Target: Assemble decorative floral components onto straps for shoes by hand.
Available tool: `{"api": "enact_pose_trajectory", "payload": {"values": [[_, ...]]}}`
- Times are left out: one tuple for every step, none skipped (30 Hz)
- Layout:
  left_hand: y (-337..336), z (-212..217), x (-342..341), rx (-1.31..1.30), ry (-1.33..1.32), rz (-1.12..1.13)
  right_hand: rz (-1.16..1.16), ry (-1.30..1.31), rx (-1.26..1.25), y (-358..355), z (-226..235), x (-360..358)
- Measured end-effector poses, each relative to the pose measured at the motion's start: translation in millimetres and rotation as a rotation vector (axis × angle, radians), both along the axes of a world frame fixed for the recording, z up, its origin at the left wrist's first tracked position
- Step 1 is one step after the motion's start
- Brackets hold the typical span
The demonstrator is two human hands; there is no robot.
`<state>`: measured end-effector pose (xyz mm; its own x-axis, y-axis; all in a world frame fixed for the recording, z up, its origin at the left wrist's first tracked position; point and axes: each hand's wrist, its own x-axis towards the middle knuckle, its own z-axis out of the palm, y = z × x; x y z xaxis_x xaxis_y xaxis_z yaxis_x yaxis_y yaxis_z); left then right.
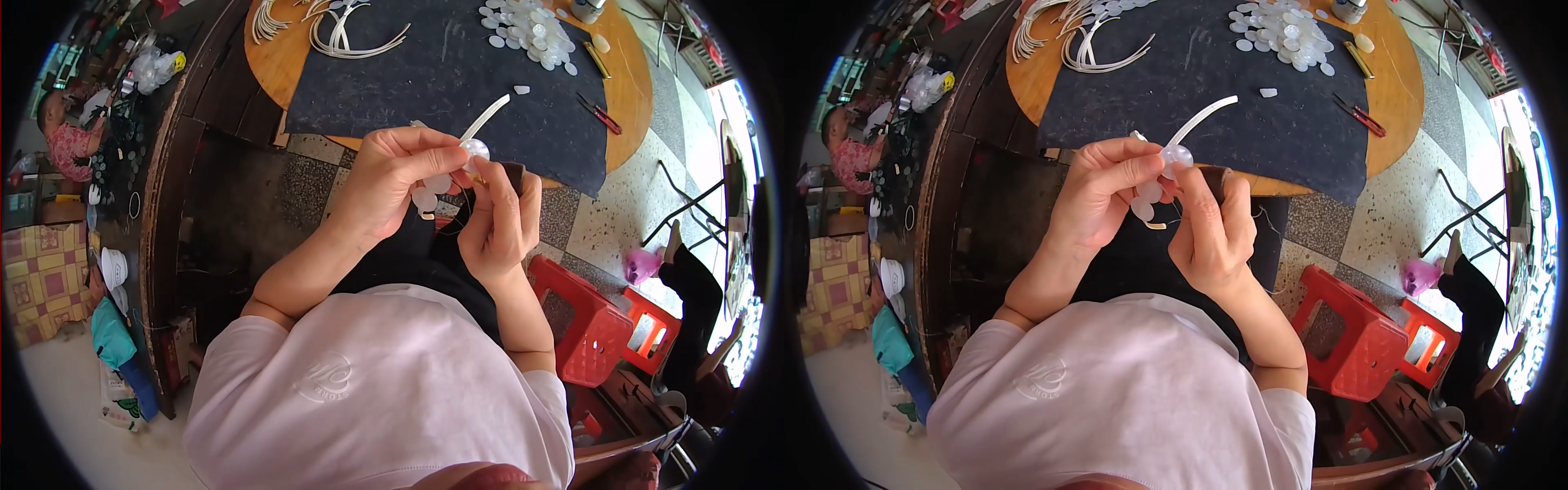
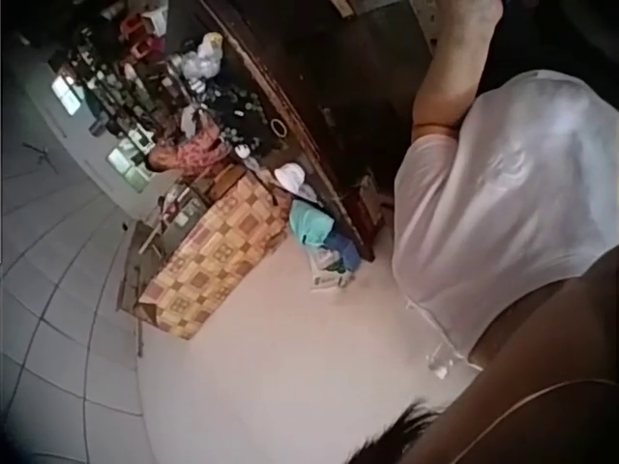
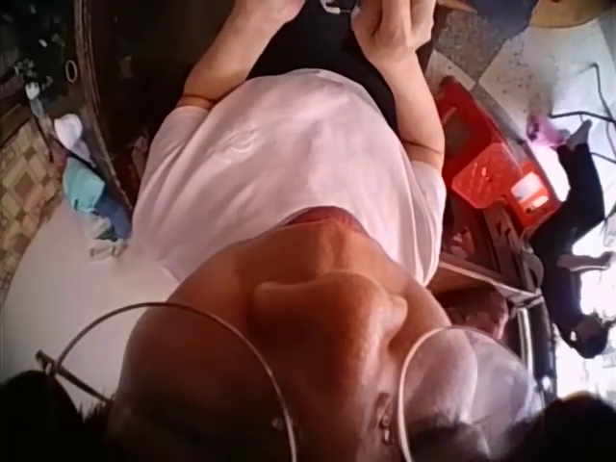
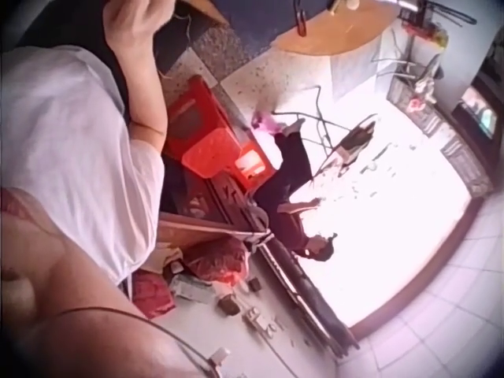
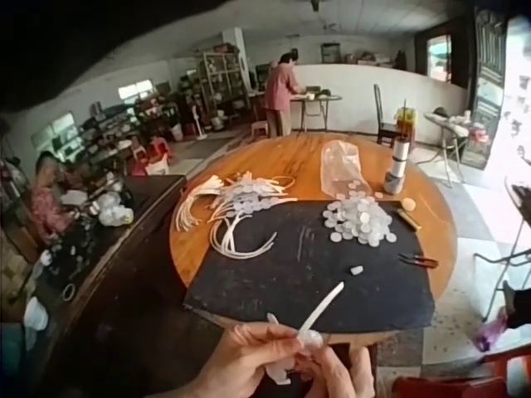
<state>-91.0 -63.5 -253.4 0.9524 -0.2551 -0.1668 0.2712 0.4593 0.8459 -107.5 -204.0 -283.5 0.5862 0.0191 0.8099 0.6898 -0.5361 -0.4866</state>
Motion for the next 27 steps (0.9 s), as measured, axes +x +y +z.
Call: {"api": "enact_pose_trajectory", "payload": {"values": [[-0.1, -0.5, -3.5, -0.007, 0.000, -0.014, 0.013, -0.022, -0.001, -0.9, 0.2, -2.6], [-0.1, -0.7, -6.7, -0.013, 0.000, -0.029, 0.026, -0.044, -0.003, -1.6, 0.5, -5.0], [-0.2, -0.4, -9.4, -0.019, 0.002, -0.044, 0.027, -0.047, -0.002, -2.4, 1.1, -8.5], [-0.2, 0.3, -12.0, -0.019, -0.001, -0.043, 0.085, 0.077, 0.088, -2.6, 4.9, -13.1], [-0.7, 1.1, -13.8, -0.001, -0.019, -0.045, 0.140, 0.202, 0.177, -3.2, 9.5, -17.6], [-1.1, 1.9, -15.2, 0.016, -0.037, -0.046, 0.196, 0.327, 0.266, -3.8, 12.2, -21.3], [-1.5, 2.6, -16.1, 0.034, -0.054, -0.047, 0.194, 0.327, 0.265, -4.6, 13.2, -24.1], [-1.9, 4.0, -16.2, 0.033, -0.052, -0.048, 0.269, 0.416, 0.397, -5.4, 13.9, -26.6], [-2.5, 6.4, -15.3, 0.056, -0.055, -0.048, 0.343, 0.504, 0.529, -6.1, 14.4, -28.6], [-2.9, 8.7, -14.6, 0.079, -0.057, -0.047, 0.418, 0.593, 0.663, -6.4, 14.1, -30.1], [-3.1, 10.4, -13.9, 0.103, -0.058, -0.047, 0.418, 0.596, 0.664, -6.5, 13.0, -30.8], [-3.2, 11.4, -12.9, 0.103, -0.054, -0.046, 0.418, 0.613, 0.664, -6.5, 11.1, -31.0], [-3.3, 12.3, -11.5, 0.142, -0.110, -0.024, 0.417, 0.629, 0.665, -6.5, 9.1, -31.0], [-3.4, 12.9, -10.4, 0.182, -0.166, -0.003, 0.417, 0.645, 0.665, -6.4, 7.9, -30.9], [-4.1, 13.0, -9.6, 0.220, -0.224, 0.017, 0.417, 0.647, 0.666, -6.7, 7.9, -30.0], [-5.1, 12.3, -9.8, 0.220, -0.222, 0.018, 0.403, 0.628, 0.621, -6.9, 8.2, -28.8], [-6.4, 11.0, -10.3, 0.274, -0.308, 0.054, 0.389, 0.608, 0.576, -7.1, 8.8, -27.7], [-7.6, 9.7, -11.0, 0.329, -0.394, 0.090, 0.375, 0.587, 0.531, -7.7, 9.5, -27.0], [-8.1, 9.1, -11.6, 0.383, -0.481, 0.126, 0.375, 0.587, 0.531, -8.7, 10.4, -27.0], [-7.8, 9.3, -11.2, 0.384, -0.483, 0.125, 0.384, 0.604, 0.515, -10.0, 11.6, -26.4], [-7.4, 9.5, -10.5, 0.449, -0.560, 0.157, 0.393, 0.620, 0.498, -11.5, 12.9, -25.8], [-6.8, 9.9, -9.8, 0.513, -0.636, 0.188, 0.401, 0.636, 0.482, -12.8, 14.2, -24.9], [-6.4, 10.3, -9.0, 0.577, -0.713, 0.219, 0.400, 0.635, 0.483, -13.8, 15.3, -22.3], [-6.3, 11.6, -8.4, 0.577, -0.714, 0.216, 0.400, 0.620, 0.457, -14.6, 16.2, -17.9], [-6.6, 13.8, -7.9, 0.642, -0.782, 0.196, 0.400, 0.606, 0.430, -15.5, 17.2, -13.6], [-7.1, 15.9, -7.3, 0.707, -0.849, 0.175, 0.398, 0.592, 0.404, -16.3, 18.5, -10.5], [-7.5, 16.9, -6.6, 0.771, -0.917, 0.153, 0.394, 0.591, 0.406, -16.8, 20.9, -8.6]]}}
